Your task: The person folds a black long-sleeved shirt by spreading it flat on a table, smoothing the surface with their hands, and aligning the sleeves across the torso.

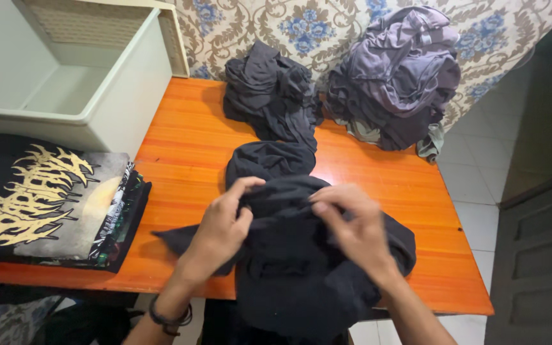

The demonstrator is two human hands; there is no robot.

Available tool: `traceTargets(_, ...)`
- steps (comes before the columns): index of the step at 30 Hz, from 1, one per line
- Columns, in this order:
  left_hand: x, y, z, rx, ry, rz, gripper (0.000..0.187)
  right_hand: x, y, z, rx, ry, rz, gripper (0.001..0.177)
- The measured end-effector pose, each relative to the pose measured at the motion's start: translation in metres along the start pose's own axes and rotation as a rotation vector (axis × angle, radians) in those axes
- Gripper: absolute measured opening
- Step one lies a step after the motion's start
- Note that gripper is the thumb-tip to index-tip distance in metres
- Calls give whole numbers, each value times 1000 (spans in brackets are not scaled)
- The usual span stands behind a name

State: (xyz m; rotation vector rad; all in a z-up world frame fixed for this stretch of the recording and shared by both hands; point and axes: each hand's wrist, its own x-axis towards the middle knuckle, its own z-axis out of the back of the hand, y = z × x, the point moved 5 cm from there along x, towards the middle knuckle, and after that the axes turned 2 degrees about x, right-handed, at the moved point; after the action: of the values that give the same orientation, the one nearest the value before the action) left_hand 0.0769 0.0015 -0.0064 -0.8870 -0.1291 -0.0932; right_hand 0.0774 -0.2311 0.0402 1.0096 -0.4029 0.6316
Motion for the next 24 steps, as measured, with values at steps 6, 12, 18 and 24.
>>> traceTargets(6,12,-7,21,-656,-38,-113,32,-1,7,48,750,-412,116,6)
traceTargets(12,-30,-91,42,204,-622,-501,52,13,6,25,1018,-314,81,14)
traceTargets(18,-47,-129,12,-98,-312,-748,41,13,17,11,818,-224,43,20)
traceTargets(24,-65,-118,27,-199,-288,-788,17,8,0,10,961,58,95,32)
